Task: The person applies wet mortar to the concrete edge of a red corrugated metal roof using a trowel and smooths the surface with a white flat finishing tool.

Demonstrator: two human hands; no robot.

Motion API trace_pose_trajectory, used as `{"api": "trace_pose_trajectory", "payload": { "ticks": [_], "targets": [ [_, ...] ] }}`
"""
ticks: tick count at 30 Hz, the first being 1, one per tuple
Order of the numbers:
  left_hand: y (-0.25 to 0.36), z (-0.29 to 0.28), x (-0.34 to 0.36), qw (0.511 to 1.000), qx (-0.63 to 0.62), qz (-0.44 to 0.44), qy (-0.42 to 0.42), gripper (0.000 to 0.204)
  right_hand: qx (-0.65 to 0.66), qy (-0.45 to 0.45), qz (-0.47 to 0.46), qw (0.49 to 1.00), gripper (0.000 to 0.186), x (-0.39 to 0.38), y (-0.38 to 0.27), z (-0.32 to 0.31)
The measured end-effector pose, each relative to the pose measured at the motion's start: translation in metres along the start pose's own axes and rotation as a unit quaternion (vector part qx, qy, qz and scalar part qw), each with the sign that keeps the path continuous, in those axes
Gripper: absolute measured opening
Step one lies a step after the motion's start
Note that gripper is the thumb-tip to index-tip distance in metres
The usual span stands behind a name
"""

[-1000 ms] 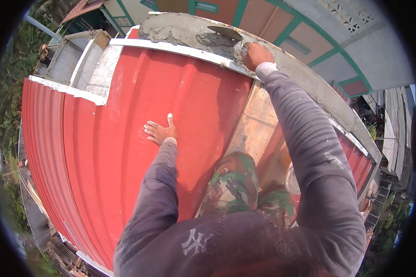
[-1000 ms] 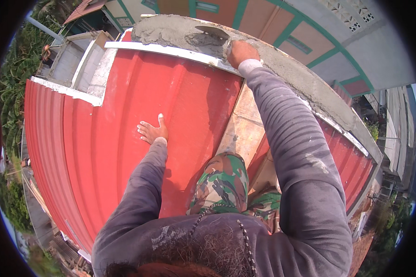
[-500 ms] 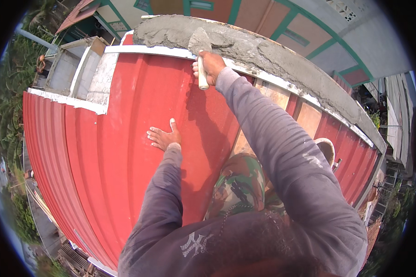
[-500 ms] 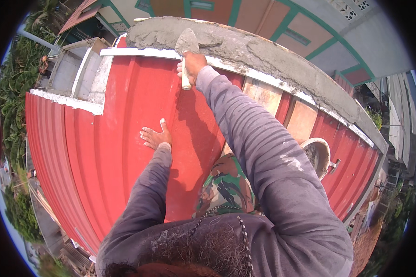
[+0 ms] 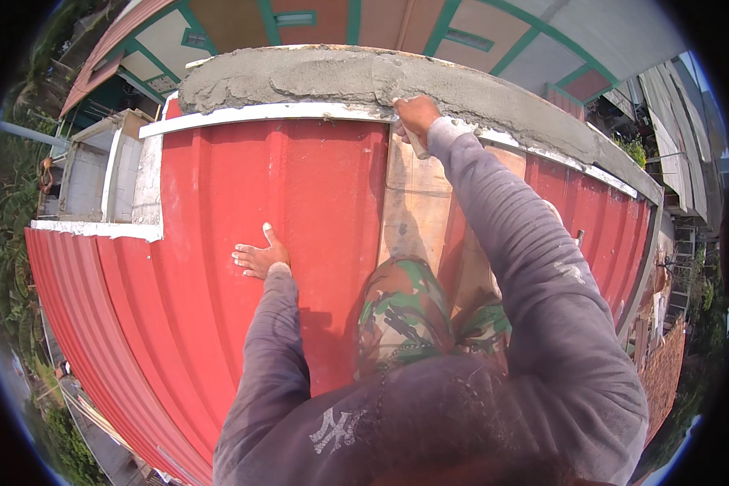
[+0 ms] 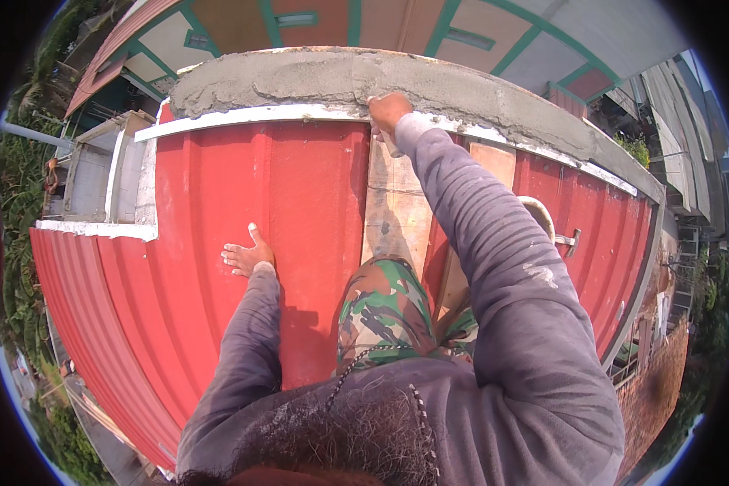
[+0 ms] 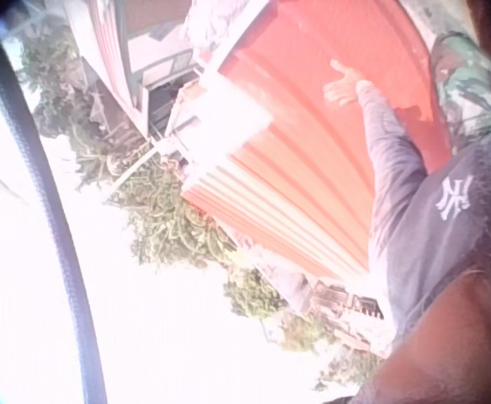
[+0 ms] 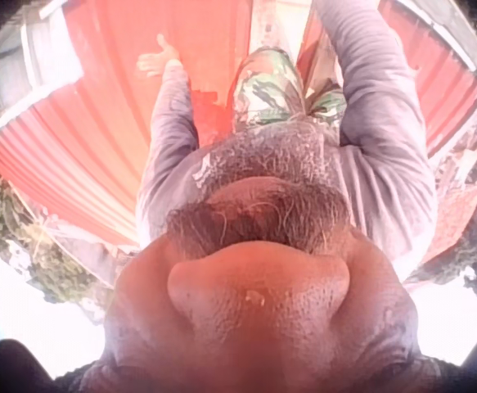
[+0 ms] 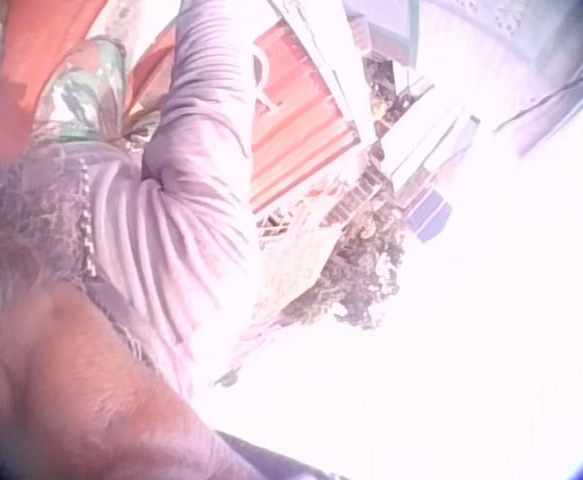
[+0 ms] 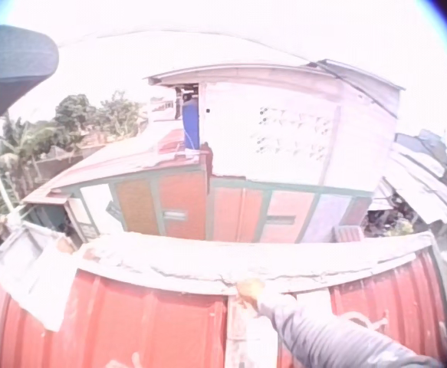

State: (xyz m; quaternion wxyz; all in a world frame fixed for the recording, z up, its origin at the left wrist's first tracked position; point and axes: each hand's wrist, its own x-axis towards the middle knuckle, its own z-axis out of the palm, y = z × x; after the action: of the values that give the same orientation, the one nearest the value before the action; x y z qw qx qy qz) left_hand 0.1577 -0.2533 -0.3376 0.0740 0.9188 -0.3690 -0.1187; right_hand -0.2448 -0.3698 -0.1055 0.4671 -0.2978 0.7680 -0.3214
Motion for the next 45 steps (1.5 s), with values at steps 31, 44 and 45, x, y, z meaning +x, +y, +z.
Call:
{"api": "trace_pose_trajectory", "payload": {
  "ticks": [31, 44, 45],
  "targets": [
    [0.317, -0.026, -0.066, 0.794, -0.564, 0.078, -0.211, 0.05, -0.103, 0.211, -0.137, 0.962, 0.026, -0.246, 0.236, -0.31],
    [0.331, -0.003, -0.077, 0.751, -0.611, 0.104, -0.228, 0.048, 0.42, 0.164, 0.082, 0.889, 0.047, 0.043, 0.268, -0.36],
    [0.335, -0.001, -0.081, 0.75, -0.613, 0.105, -0.224, 0.045, 0.453, 0.186, 0.08, 0.868, 0.043, 0.054, 0.271, -0.367]
  ]
}}
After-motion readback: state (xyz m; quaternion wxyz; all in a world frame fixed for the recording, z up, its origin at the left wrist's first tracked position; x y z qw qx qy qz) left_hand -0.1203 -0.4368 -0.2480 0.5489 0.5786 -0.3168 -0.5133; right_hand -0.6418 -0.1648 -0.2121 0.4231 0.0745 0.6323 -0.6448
